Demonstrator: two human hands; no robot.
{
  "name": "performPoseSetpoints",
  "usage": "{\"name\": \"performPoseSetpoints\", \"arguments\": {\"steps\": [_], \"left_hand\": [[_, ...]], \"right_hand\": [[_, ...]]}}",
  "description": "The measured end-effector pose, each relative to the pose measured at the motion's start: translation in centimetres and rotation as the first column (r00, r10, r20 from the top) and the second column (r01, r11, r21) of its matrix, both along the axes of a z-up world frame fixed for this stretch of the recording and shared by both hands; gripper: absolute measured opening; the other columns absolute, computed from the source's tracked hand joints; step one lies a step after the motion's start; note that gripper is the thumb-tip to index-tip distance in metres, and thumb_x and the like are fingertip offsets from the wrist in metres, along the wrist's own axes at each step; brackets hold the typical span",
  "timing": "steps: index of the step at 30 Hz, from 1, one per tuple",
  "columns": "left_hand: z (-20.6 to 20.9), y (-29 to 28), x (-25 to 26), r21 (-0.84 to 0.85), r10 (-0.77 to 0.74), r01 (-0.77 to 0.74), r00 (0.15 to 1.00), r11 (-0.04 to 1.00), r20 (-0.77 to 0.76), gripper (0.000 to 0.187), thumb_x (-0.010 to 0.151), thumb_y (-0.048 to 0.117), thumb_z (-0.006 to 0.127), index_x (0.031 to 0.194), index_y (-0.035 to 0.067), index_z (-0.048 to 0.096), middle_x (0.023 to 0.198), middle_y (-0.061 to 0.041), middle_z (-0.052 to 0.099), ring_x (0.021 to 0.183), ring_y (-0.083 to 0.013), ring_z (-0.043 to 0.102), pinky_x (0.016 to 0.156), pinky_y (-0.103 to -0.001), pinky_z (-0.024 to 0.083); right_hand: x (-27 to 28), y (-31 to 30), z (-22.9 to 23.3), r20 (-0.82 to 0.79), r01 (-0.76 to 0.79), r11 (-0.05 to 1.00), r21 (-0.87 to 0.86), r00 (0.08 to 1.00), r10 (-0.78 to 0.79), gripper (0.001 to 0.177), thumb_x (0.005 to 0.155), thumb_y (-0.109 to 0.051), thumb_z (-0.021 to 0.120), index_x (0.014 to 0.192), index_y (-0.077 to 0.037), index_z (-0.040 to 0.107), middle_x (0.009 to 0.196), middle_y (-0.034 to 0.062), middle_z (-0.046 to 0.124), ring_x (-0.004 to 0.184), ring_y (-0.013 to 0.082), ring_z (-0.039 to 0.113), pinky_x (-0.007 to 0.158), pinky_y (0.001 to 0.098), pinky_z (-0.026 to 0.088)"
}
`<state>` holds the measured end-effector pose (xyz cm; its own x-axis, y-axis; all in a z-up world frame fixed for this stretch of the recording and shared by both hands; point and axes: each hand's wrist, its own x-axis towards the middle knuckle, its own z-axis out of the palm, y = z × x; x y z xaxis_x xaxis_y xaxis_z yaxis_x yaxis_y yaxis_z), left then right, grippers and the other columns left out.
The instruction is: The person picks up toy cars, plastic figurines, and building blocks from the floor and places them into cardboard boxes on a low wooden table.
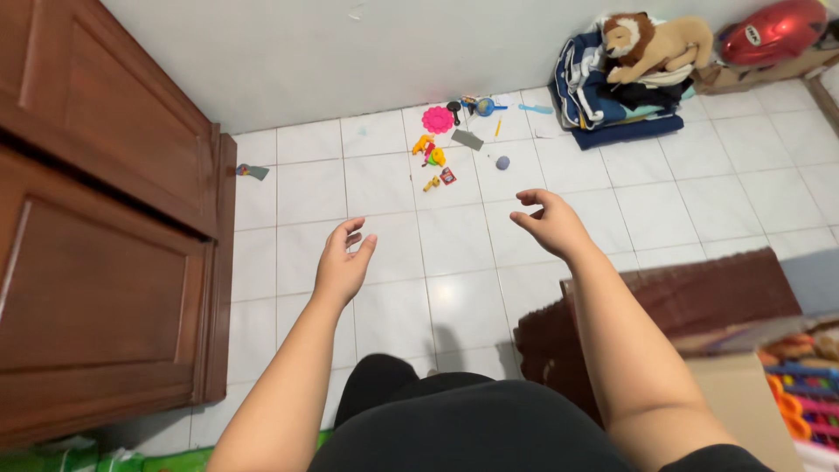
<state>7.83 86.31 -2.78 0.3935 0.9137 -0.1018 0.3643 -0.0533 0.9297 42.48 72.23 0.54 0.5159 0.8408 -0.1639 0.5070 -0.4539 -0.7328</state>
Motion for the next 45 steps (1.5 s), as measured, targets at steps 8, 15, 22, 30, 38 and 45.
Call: {"name": "performPoseSetpoints", "arguments": {"steps": [8, 15, 22, 30, 38, 45], "left_hand": [[-3.4, 14.7, 6.0, -0.013, -0.05, 0.05, 0.999, 0.999, -0.021, 0.048, 0.095, 0.029, 0.066, 0.137, 0.009, 0.055, 0.146, -0.009, 0.054, 0.133, -0.022, 0.055, 0.099, -0.035, 0.052], [-5.1, 29.7, 14.5, -0.079, -0.113, 0.118, 0.992, 0.99, 0.063, 0.048, 0.093, 0.027, 0.069, 0.135, 0.008, 0.056, 0.142, -0.01, 0.059, 0.128, -0.024, 0.061, 0.094, -0.036, 0.056], [-8.1, 38.0, 23.6, -0.087, -0.304, 0.3, 0.952, 0.95, -0.038, 0.047, 0.094, 0.026, 0.069, 0.135, 0.007, 0.056, 0.143, -0.012, 0.055, 0.128, -0.025, 0.059, 0.095, -0.036, 0.055], [-15.7, 43.1, 32.8, -0.205, -0.4, 0.37, 0.908, 0.906, -0.126, 0.048, 0.094, 0.027, 0.07, 0.135, 0.005, 0.059, 0.137, -0.011, 0.064, 0.124, -0.0248, 0.064, 0.097, -0.036, 0.055], [-25.2, 46.7, 40.8, -0.327, -0.424, 0.328, 0.859, 0.886, -0.288, 0.048, 0.093, 0.028, 0.069, 0.135, 0.007, 0.057, 0.138, -0.012, 0.059, 0.121, -0.0243, 0.063, 0.095, -0.036, 0.054], [-41.9, 49.2, 46.1, -0.384, -0.456, 0.329, 0.834, 0.863, -0.31, 0.05, 0.092, 0.03, 0.07, 0.135, 0.009, 0.058, 0.136, -0.012, 0.062, 0.118, -0.0246, 0.066, 0.097, -0.036, 0.053]], "right_hand": [[6.0, 11.5, -1.8, 0.032, 0.085, 0.996, 0.014, 0.996, -0.086, 0.049, 0.085, -0.028, 0.078, 0.128, -0.007, 0.067, 0.124, 0.0079, 0.07, 0.09, 0.0192, 0.068, 0.081, 0.0355, 0.057], [12.2, 20.3, -2.0, 0.023, 0.227, 0.973, -0.039, 0.974, -0.227, 0.049, 0.085, -0.027, 0.078, 0.128, -0.007, 0.067, 0.123, 0.0088, 0.07, 0.091, 0.0186, 0.069, 0.082, 0.0353, 0.057], [17.0, 22.5, -7.0, 0.01, 0.369, 0.925, -0.09, 0.929, -0.369, 0.049, 0.085, -0.029, 0.078, 0.127, -0.006, 0.068, 0.122, 0.009, 0.071, 0.088, 0.0204, 0.07, 0.08, 0.0349, 0.057], [23.6, 24.5, -16.0, -0.118, 0.407, 0.85, -0.336, 0.877, -0.466, 0.049, 0.083, -0.029, 0.078, 0.125, -0.005, 0.068, 0.115, 0.0092, 0.072, 0.085, 0.0204, 0.07, 0.08, 0.0359, 0.056], [28.9, 31.5, -25.5, -0.207, 0.37, 0.822, -0.432, 0.847, -0.49, 0.05, 0.085, -0.029, 0.076, 0.129, -0.006, 0.065, 0.12, 0.0076, 0.07, 0.086, 0.0214, 0.07, 0.081, 0.0359, 0.057], [33.3, 37.4, -39.2, -0.221, 0.352, 0.775, -0.525, 0.822, -0.524, 0.052, 0.086, -0.029, 0.075, 0.132, -0.009, 0.064, 0.13, 0.0082, 0.067, 0.092, 0.021, 0.071, 0.085, 0.0369, 0.057]]}}
